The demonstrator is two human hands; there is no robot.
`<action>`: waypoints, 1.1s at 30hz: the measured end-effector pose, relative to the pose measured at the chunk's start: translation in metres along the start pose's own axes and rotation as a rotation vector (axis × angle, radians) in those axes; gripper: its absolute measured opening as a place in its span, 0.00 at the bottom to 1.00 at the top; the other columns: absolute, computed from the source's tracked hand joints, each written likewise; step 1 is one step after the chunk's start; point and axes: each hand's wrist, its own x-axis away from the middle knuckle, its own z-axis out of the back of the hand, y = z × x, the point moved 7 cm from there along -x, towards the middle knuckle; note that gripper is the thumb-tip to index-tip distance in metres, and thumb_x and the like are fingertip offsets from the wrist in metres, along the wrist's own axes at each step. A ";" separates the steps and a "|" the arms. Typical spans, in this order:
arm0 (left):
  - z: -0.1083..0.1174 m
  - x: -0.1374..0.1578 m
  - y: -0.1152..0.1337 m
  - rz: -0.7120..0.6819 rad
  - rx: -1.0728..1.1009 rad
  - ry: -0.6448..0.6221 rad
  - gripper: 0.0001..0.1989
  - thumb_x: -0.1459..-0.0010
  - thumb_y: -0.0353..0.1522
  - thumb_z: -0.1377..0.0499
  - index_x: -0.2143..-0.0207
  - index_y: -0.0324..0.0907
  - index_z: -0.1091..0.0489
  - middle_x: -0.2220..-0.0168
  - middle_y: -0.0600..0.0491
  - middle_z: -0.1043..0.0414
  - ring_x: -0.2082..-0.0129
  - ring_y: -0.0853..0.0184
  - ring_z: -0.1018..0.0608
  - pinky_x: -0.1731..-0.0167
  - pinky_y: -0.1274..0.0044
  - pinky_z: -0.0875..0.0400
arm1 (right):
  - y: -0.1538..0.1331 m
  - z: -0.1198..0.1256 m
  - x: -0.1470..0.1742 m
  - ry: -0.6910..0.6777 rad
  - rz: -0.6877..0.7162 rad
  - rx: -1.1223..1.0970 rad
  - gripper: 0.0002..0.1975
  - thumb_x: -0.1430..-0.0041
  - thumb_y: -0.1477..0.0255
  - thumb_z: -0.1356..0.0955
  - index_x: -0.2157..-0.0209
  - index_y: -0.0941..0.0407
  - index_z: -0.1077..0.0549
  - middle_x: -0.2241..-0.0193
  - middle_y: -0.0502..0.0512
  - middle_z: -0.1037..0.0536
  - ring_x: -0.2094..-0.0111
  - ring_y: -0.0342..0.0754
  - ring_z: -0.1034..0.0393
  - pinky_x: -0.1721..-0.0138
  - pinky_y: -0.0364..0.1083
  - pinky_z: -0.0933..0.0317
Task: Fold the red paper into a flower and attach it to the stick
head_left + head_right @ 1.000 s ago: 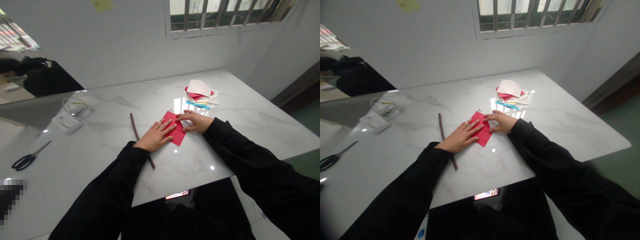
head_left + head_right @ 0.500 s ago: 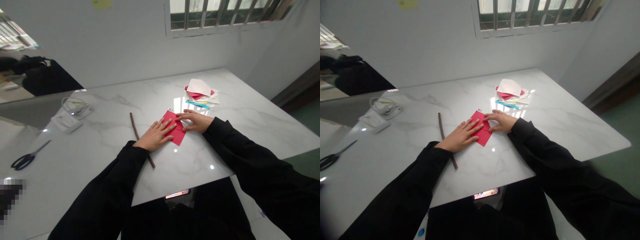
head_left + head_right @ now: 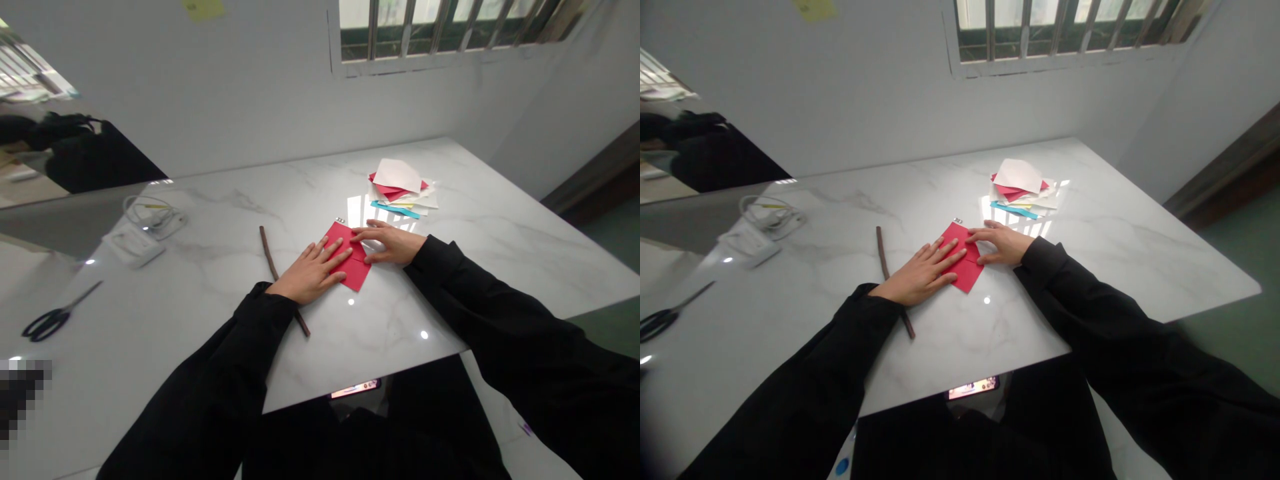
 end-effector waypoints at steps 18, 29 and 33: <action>0.001 0.000 0.003 0.036 -0.045 -0.033 0.33 0.25 0.52 0.57 0.23 0.54 0.53 0.21 0.53 0.64 0.22 0.51 0.58 0.25 0.56 0.58 | -0.001 0.000 -0.003 0.066 -0.011 -0.006 0.26 0.38 0.59 0.26 0.40 0.50 0.24 0.31 0.57 0.31 0.29 0.64 0.41 0.26 0.67 0.54; -0.001 0.001 0.003 0.002 -0.016 0.008 0.34 0.25 0.52 0.59 0.23 0.53 0.53 0.21 0.53 0.62 0.21 0.51 0.58 0.25 0.55 0.58 | 0.005 -0.004 0.000 -0.003 -0.043 -0.007 0.29 0.37 0.58 0.27 0.36 0.50 0.28 0.28 0.55 0.36 0.25 0.68 0.50 0.26 0.68 0.53; -0.001 0.001 0.002 0.000 0.004 0.027 0.33 0.25 0.52 0.57 0.23 0.55 0.52 0.21 0.54 0.61 0.21 0.52 0.57 0.26 0.55 0.58 | 0.004 -0.002 0.000 0.014 -0.051 -0.018 0.29 0.38 0.59 0.26 0.37 0.49 0.27 0.28 0.54 0.35 0.26 0.69 0.49 0.27 0.69 0.51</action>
